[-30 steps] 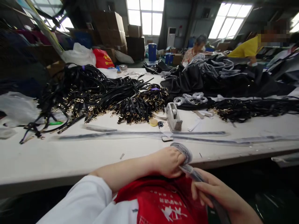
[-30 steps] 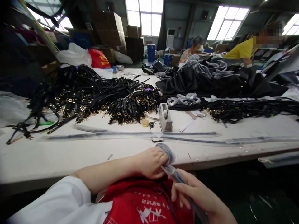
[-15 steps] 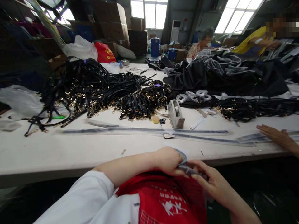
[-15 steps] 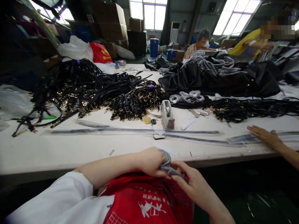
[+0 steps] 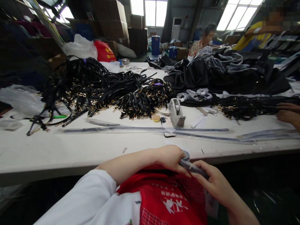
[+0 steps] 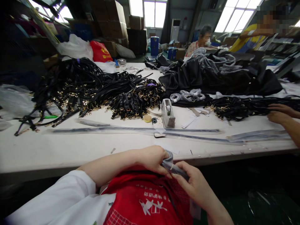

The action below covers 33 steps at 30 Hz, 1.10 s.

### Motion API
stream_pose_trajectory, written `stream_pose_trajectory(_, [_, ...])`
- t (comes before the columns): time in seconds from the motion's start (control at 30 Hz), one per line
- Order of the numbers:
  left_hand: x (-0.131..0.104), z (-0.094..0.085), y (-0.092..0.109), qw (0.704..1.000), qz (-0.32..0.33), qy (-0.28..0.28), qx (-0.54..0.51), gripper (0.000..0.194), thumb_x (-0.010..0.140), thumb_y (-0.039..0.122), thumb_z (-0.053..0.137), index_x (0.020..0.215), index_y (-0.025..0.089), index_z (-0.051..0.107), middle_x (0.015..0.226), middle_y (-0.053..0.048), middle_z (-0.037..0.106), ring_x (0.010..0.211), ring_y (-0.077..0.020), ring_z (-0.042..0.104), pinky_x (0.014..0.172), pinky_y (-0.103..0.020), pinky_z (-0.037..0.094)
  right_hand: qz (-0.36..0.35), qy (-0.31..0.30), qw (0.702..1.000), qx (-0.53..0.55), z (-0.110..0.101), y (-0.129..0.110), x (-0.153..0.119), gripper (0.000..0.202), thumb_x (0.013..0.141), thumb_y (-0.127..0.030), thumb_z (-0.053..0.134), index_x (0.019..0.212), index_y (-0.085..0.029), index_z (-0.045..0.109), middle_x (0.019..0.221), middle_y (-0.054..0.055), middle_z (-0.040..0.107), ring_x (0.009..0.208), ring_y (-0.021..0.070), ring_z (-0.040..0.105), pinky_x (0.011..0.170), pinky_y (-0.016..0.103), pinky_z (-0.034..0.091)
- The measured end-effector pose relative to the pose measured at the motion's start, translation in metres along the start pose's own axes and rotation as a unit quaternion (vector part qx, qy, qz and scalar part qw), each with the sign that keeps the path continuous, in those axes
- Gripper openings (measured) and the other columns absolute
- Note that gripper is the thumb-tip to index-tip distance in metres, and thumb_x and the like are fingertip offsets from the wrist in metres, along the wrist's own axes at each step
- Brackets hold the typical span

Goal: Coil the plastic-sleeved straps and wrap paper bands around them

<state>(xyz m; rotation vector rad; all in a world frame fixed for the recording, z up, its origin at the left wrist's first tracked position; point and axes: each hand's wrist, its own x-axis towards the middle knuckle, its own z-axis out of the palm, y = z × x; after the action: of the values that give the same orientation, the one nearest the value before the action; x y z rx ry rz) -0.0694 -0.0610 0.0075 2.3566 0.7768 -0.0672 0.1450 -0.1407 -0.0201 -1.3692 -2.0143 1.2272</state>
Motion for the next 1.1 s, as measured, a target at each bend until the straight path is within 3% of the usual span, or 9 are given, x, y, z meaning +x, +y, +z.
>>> stream_pose_trajectory(0.13, [-0.001, -0.001, 0.0, 0.998, -0.011, -0.034, -0.046, 0.043, 0.063, 0.061, 0.076, 0.079, 0.023, 0.063, 0.058, 0.006, 0.054, 0.051, -0.0109, 0.047, 0.05, -0.022, 0.034, 0.002, 0.009, 0.999, 0.044, 0.001, 0.004, -0.003, 0.036, 0.091, -0.045, 0.057, 0.12, -0.023, 0.059, 0.11, 0.006, 0.071, 0.1, 0.025, 0.066, 0.087, 0.032, 0.05])
stream_pose_trajectory(0.33, [-0.005, 0.002, 0.006, 0.985, 0.003, -0.068, -0.161, 0.045, 0.062, 0.059, 0.077, 0.082, 0.021, 0.065, 0.064, 0.006, 0.06, 0.059, -0.0115, 0.054, 0.056, -0.021, 0.039, -0.015, 0.016, 0.994, 0.107, 0.002, 0.002, -0.005, 0.024, 0.089, -0.043, 0.06, 0.097, -0.022, 0.067, 0.09, 0.003, 0.069, 0.084, 0.0206, 0.062, 0.076, 0.028, 0.048])
stream_pose_trajectory(0.5, [-0.006, -0.001, 0.014, 0.98, -0.014, -0.057, -0.191, 0.048, 0.062, 0.063, 0.075, 0.081, 0.02, 0.066, 0.065, 0.005, 0.06, 0.061, -0.0122, 0.055, 0.057, -0.021, 0.039, 0.002, 0.031, 0.981, 0.193, 0.004, 0.0, -0.006, 0.025, 0.088, -0.044, 0.062, 0.091, -0.02, 0.067, 0.085, 0.003, 0.068, 0.079, 0.0198, 0.061, 0.072, 0.028, 0.048])
stream_pose_trajectory(0.63, [-0.007, -0.005, 0.015, 0.981, -0.038, -0.038, -0.187, 0.047, 0.069, 0.064, 0.069, 0.08, 0.018, 0.066, 0.062, 0.004, 0.058, 0.057, -0.0107, 0.051, 0.053, -0.021, 0.036, 0.016, 0.085, 0.982, 0.169, 0.003, 0.002, -0.005, 0.026, 0.087, -0.044, 0.064, 0.099, -0.021, 0.065, 0.09, 0.003, 0.069, 0.082, 0.02, 0.064, 0.073, 0.026, 0.05])
stream_pose_trajectory(0.73, [-0.007, -0.006, 0.014, 0.982, -0.017, -0.027, -0.188, 0.044, 0.072, 0.06, 0.068, 0.08, 0.017, 0.064, 0.062, 0.005, 0.057, 0.056, -0.0093, 0.049, 0.054, -0.02, 0.035, 0.008, 0.105, 0.981, 0.164, 0.001, 0.005, -0.006, 0.026, 0.087, -0.046, 0.063, 0.1, -0.022, 0.064, 0.088, 0.003, 0.07, 0.081, 0.0196, 0.066, 0.072, 0.026, 0.052])
stream_pose_trajectory(0.9, [-0.007, -0.005, 0.012, 0.981, 0.003, -0.016, -0.193, 0.045, 0.068, 0.06, 0.073, 0.08, 0.018, 0.063, 0.06, 0.007, 0.052, 0.057, -0.0089, 0.048, 0.055, -0.02, 0.035, 0.007, 0.071, 0.979, 0.192, -0.003, 0.009, -0.01, 0.03, 0.087, -0.044, 0.065, 0.11, -0.025, 0.07, 0.111, 0.007, 0.072, 0.103, 0.0253, 0.066, 0.093, 0.034, 0.051])
stream_pose_trajectory(1.1, [-0.006, -0.004, 0.012, 0.983, 0.002, -0.041, -0.181, 0.041, 0.072, 0.06, 0.07, 0.078, 0.02, 0.061, 0.059, 0.007, 0.053, 0.056, -0.0092, 0.048, 0.054, -0.02, 0.036, -0.002, 0.037, 0.976, 0.212, -0.003, 0.011, -0.005, 0.027, 0.088, -0.041, 0.064, 0.111, -0.029, 0.073, 0.115, 0.006, 0.073, 0.107, 0.0266, 0.066, 0.095, 0.038, 0.052])
